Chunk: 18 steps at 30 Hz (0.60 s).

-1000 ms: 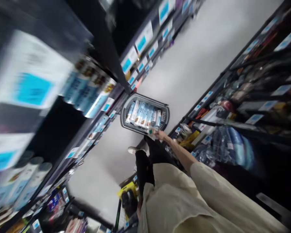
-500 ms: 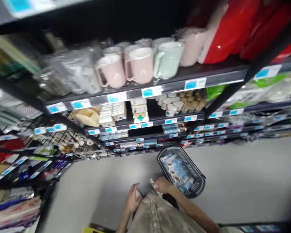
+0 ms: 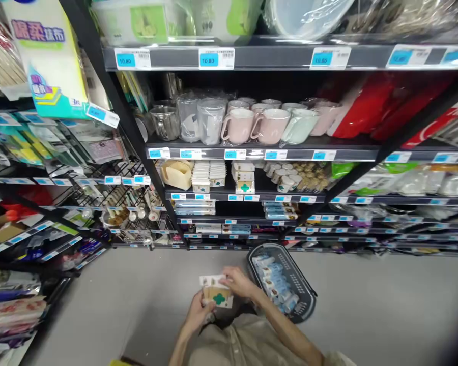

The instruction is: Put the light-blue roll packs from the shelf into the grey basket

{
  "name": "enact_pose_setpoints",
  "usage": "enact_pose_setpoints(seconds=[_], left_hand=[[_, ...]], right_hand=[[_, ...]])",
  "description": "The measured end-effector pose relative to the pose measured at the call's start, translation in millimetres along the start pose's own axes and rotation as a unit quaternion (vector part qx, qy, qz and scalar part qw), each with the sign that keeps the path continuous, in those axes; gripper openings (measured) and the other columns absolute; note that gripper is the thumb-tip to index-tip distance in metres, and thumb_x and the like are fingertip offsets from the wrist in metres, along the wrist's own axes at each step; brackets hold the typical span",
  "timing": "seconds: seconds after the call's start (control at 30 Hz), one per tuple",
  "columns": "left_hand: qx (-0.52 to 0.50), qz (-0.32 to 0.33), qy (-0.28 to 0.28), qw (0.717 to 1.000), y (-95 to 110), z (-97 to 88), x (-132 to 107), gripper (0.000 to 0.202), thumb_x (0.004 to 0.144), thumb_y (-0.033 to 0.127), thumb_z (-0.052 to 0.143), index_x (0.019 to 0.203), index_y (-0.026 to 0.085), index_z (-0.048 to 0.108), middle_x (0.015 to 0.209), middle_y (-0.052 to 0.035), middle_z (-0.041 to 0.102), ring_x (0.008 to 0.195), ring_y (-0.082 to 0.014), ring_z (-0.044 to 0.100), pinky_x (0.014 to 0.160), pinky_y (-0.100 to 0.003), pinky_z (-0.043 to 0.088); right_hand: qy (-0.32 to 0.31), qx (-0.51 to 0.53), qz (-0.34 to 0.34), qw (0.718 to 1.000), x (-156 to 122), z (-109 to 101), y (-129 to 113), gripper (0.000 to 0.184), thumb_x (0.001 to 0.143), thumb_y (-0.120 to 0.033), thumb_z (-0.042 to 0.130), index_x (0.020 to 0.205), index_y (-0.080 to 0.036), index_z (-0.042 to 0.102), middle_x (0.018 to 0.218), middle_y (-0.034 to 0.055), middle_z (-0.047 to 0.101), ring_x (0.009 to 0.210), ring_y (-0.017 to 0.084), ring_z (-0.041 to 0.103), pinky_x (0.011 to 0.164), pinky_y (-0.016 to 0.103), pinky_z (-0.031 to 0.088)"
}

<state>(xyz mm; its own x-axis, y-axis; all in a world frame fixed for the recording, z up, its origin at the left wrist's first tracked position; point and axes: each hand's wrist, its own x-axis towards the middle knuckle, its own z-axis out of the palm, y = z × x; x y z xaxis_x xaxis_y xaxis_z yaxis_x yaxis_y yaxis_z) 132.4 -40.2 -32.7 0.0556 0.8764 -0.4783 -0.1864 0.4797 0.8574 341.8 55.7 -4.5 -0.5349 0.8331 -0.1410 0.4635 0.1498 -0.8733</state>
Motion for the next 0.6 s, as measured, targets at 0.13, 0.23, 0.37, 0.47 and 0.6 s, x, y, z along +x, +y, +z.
enact_pose_setpoints(seconds=[0.13,0.23,0.37,0.47,0.6], left_hand=[[-0.048,0.024,0.054,0.997,24,28.7,4,0.062,0.047,0.051,0.098,0.095,0.019,0.075,0.082,-0.0044,0.077,0.069,-0.0232,0.072,0.057,-0.033,0.062],[-0.058,0.054,0.092,0.993,50,53.0,14,0.062,0.048,0.049,0.099,0.093,0.016,0.072,0.082,-0.0054,0.078,0.063,-0.0189,0.070,0.058,-0.030,0.062],[-0.077,0.100,0.112,0.986,83,87.6,29,0.065,0.053,0.053,0.099,0.096,0.015,0.070,0.088,-0.0083,0.078,0.069,-0.0200,0.072,0.058,-0.030,0.063],[-0.064,0.121,0.098,0.986,105,114.7,39,0.070,0.058,0.061,0.097,0.103,0.016,0.068,0.096,-0.0106,0.079,0.074,-0.0222,0.075,0.064,-0.033,0.065],[-0.035,0.144,0.005,0.989,133,143.6,52,0.076,0.077,0.081,0.075,0.120,0.019,0.066,0.108,-0.0140,0.078,0.076,-0.0256,0.077,0.066,-0.039,0.065]], right_hand=[[0.218,0.194,0.057,0.955,-11,8,-8,0.041,0.077,-0.063,0.080,0.093,-0.027,0.072,0.088,0.0043,0.074,0.090,0.029,0.072,0.087,0.043,0.059],[0.275,0.326,0.078,0.901,-22,-3,-14,0.062,0.062,-0.057,0.095,0.110,-0.027,0.071,0.096,0.0037,0.076,0.088,0.029,0.074,0.080,0.042,0.062],[0.270,0.427,0.042,0.862,-29,-36,-23,0.072,0.056,-0.050,0.102,0.114,-0.024,0.069,0.106,0.0074,0.079,0.094,0.028,0.077,0.088,0.044,0.064],[0.283,0.427,0.019,0.859,-28,-67,-27,0.063,0.060,-0.051,0.101,0.107,-0.022,0.073,0.106,0.0098,0.081,0.097,0.030,0.077,0.090,0.047,0.064],[0.366,0.382,0.007,0.849,-32,-113,-25,0.053,0.072,-0.058,0.092,0.104,-0.021,0.071,0.104,0.0088,0.080,0.087,0.025,0.076,0.079,0.039,0.064]])
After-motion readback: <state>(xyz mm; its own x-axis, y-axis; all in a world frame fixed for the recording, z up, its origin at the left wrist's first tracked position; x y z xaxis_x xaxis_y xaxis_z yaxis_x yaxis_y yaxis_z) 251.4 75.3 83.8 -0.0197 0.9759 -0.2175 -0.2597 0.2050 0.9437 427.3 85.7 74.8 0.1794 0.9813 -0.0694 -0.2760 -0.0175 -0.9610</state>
